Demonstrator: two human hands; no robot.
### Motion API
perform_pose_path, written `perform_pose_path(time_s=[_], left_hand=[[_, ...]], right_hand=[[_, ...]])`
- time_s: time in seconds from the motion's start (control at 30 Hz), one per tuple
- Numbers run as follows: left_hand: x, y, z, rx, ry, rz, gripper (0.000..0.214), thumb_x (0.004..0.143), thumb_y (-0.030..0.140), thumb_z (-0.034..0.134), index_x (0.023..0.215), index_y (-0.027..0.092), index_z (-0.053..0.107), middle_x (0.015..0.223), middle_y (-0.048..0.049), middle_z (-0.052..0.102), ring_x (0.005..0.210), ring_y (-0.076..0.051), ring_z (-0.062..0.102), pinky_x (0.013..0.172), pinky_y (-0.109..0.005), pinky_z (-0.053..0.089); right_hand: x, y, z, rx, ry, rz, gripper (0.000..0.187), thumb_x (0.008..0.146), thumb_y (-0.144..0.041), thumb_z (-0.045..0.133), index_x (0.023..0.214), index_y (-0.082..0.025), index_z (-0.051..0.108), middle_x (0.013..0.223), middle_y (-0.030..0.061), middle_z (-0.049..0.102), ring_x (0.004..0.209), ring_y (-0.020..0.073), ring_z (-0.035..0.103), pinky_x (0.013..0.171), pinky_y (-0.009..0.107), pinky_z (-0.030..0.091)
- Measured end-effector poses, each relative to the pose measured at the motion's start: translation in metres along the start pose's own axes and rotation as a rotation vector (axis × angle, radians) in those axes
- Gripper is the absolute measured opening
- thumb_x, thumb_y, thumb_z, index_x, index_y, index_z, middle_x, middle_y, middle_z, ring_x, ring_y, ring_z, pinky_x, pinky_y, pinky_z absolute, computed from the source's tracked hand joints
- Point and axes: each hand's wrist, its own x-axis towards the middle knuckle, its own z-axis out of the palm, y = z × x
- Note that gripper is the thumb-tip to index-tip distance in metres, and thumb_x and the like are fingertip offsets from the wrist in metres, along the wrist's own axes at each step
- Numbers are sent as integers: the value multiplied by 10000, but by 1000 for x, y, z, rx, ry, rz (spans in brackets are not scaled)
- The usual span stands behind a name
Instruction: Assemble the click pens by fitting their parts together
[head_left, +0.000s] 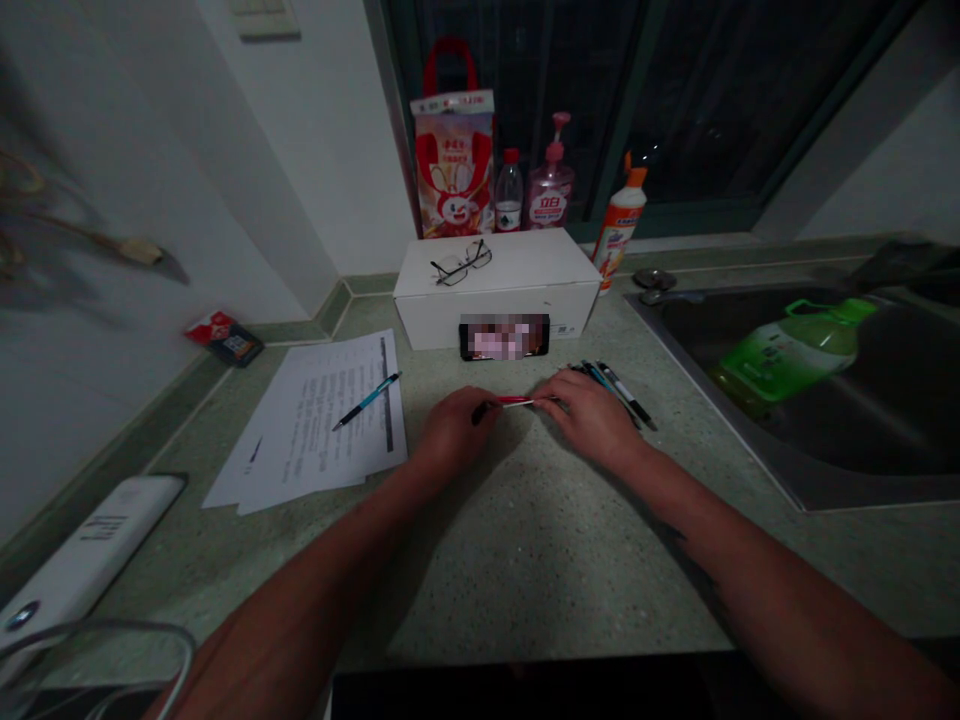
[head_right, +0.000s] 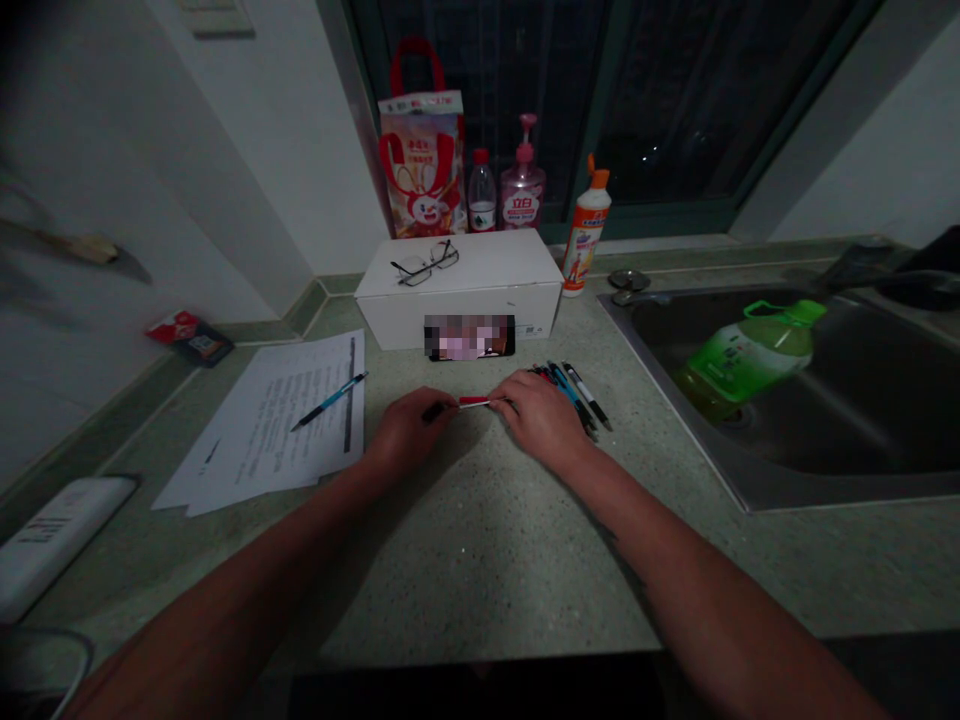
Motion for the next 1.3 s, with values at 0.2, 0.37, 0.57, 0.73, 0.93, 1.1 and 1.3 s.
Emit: perform_pose_path(time_s=[0.2,0.37,0.57,0.73,0.93,1.1,1.3], left_hand=[[2,-1,-2,29,-36,-33,162,934,223,627,998,215,776,1004,-60,762,933,-229,687,867,-345,507],[1,1,-2,58,-52,7,204,938,221,632,1084,207,775,1064,-89,764,1020,-261,686,924,-376,511],[-1,5,-1,-116,-36,11,252,919,182,640,1152,205,734,1065,-75,773,1004,-247,701,953,-397,526],[-6,11,1,-463,-115,32,412,847,165,722,1254,186,660,1088,-90,779,956,-219,724,908,-372,566],[-6,9,7,-854,-264,30,747,739,100,768,1425,199,490,1294,-159,711,1015,-213,730,864,-351,584],[-7,11,5,-804,-249,-21,805,706,92,786,1441,189,473,1295,-162,701,822,-150,712,731,-290,573],[-7,16,3,-754,-273,-51,841,705,48,777,1463,214,449,1334,-164,682,887,-162,725,767,-289,580]], right_hand=[[0,15,-10,2,-24,12,149,946,-205,593,905,-200,736,943,87,680,931,250,633,837,387,482],[-1,9,-10,70,-139,-47,119,929,-224,637,897,-221,751,947,76,682,951,240,649,878,390,500],[-1,-7,-3,79,-108,-73,151,958,-254,628,1058,-223,737,1020,89,695,1002,253,659,902,416,513],[-5,-26,1,170,-77,-204,324,988,-162,506,1255,-235,674,1130,99,675,1038,228,652,877,384,528],[-7,-30,1,205,-137,-232,319,967,-152,534,1227,-250,692,1140,91,666,1044,222,649,880,378,523],[-4,-26,-3,182,-199,-151,254,957,-195,596,1188,-246,688,1119,80,680,1017,230,655,859,376,511],[-4,-26,-2,251,-227,-144,253,959,-149,557,1144,-247,699,1147,76,702,1037,214,661,860,350,490]])
